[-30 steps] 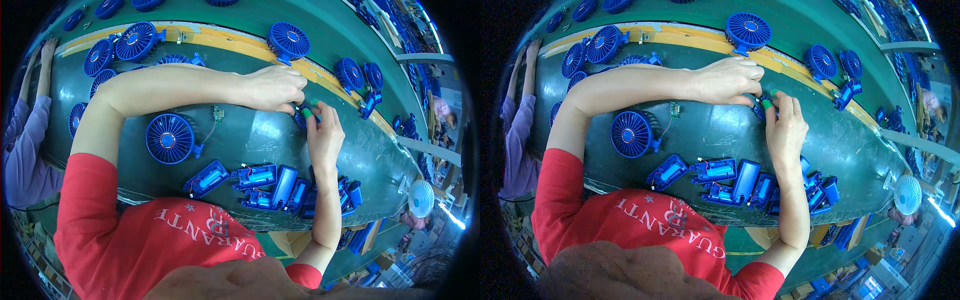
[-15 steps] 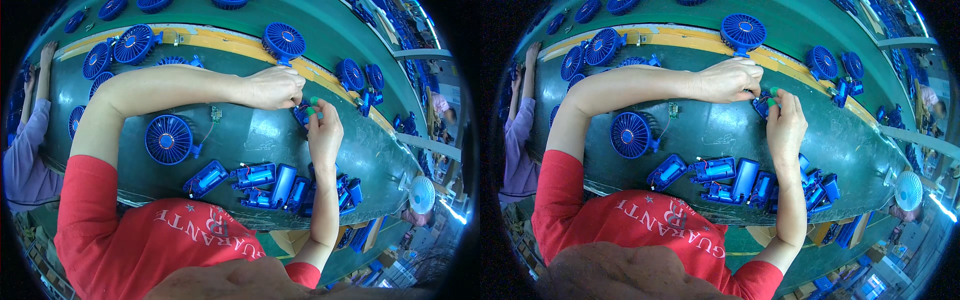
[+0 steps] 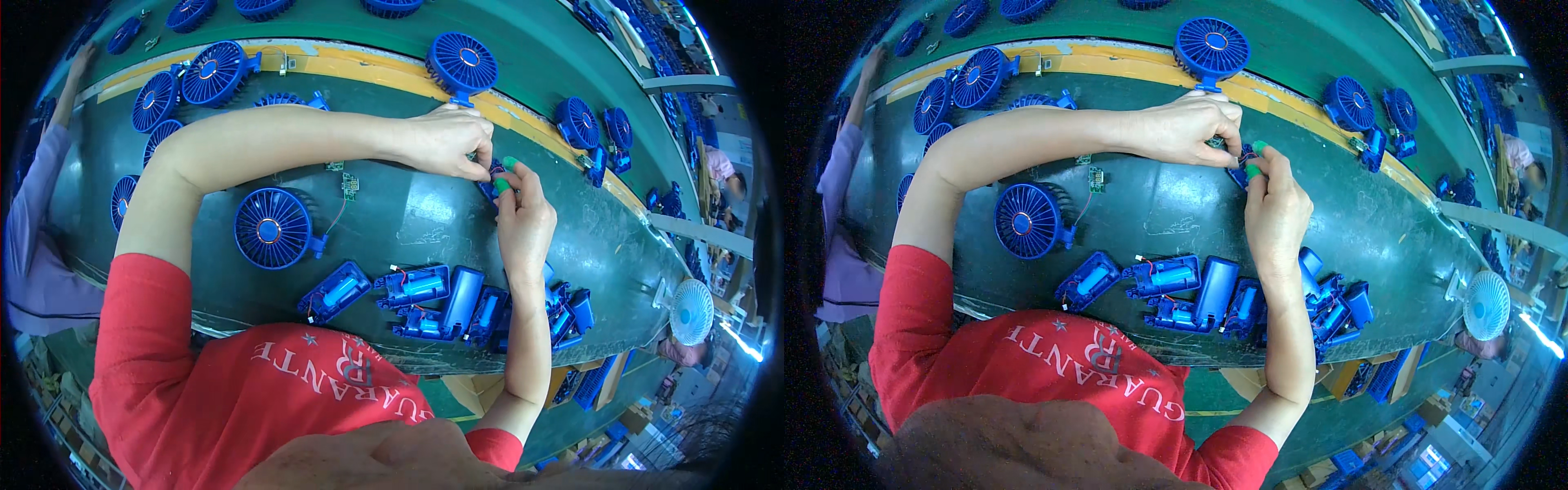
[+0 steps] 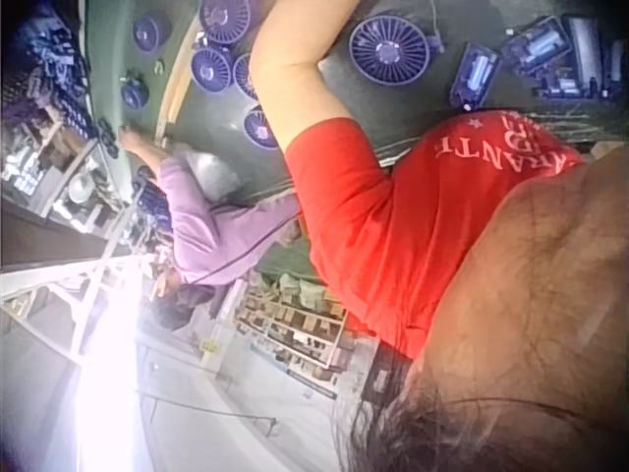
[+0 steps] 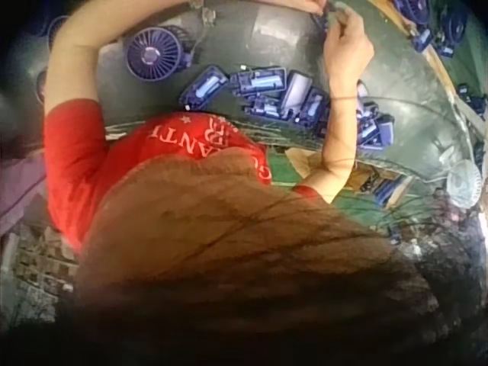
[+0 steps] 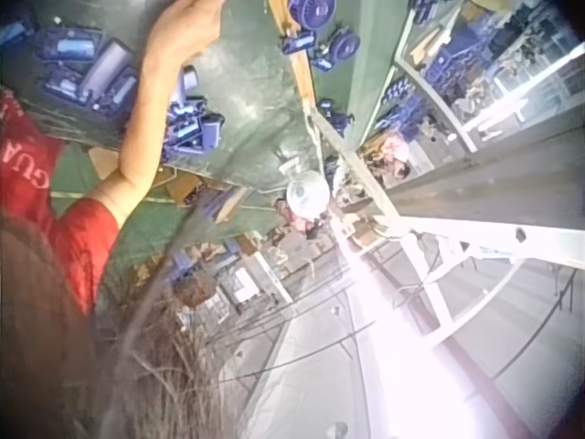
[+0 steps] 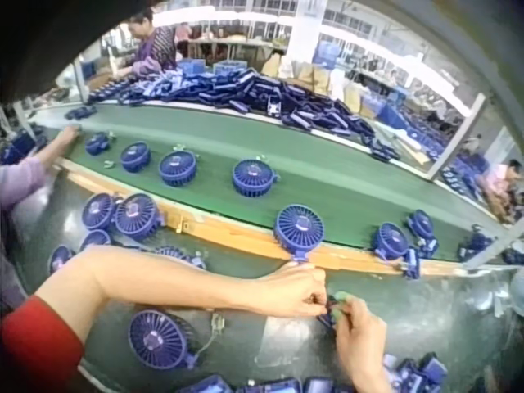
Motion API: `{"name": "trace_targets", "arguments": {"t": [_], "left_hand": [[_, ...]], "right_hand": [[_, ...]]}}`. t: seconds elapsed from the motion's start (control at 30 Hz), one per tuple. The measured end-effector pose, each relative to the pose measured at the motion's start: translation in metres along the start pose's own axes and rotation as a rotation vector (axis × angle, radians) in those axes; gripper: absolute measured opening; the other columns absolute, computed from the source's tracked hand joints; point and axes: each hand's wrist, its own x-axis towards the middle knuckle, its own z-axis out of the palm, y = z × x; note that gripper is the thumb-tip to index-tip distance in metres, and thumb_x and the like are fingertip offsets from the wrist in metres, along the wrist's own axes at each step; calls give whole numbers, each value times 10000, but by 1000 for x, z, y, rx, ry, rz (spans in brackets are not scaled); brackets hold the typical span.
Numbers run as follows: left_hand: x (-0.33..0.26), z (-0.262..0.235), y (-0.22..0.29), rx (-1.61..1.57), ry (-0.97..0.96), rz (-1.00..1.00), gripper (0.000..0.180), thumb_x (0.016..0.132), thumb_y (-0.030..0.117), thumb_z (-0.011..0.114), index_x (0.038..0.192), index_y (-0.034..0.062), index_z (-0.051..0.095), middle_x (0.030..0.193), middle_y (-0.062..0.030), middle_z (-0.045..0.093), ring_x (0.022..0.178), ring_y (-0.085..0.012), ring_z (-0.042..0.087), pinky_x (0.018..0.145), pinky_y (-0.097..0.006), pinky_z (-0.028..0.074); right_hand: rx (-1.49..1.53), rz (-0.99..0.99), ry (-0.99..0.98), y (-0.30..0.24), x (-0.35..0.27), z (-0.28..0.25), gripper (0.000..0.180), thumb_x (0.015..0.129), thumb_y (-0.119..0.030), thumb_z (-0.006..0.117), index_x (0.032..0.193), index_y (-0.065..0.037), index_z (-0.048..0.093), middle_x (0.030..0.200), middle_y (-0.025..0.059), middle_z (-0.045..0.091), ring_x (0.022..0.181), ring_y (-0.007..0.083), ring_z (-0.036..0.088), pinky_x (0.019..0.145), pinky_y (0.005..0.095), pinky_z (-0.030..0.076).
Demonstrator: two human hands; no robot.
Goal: The person assembles small blue electronic devices on a green workbench. They pick up a blue fan component and a blue casing, connect a small green circuit board to the casing, and place the assembled unit on the table. The process is repeated for multiple units.
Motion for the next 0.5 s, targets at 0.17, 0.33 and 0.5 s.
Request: {"name": "trace_targets", "arguments": {"t": [0.17,0.33,0.5], "left_hand": [[1,-1,6,-48,-12,-113,178,787,248,721,845,80,717,859,-62,600,934,-225,574,873,-353,407],[3,-7,-1,-331,6,-223,197,828,228,702,891,41,708,908,-83,637,932,-230,611,860,-350,448],[5,-18,2,-505,-110,-257,266,920,272,633,950,14,686,942,-59,661,890,-126,595,830,-301,458]], "right_hand": [[4,-18,9,-4,-3,3,261,822,22,592,1078,-27,594,942,137,692,808,328,681,706,399,541],[69,-7,9,-15,4,-2,247,790,-10,675,1032,-31,629,959,125,634,737,280,641,654,369,518],[109,-195,104,4,9,4,181,793,-27,703,969,-22,659,938,108,625,766,223,602,690,317,485]]}}
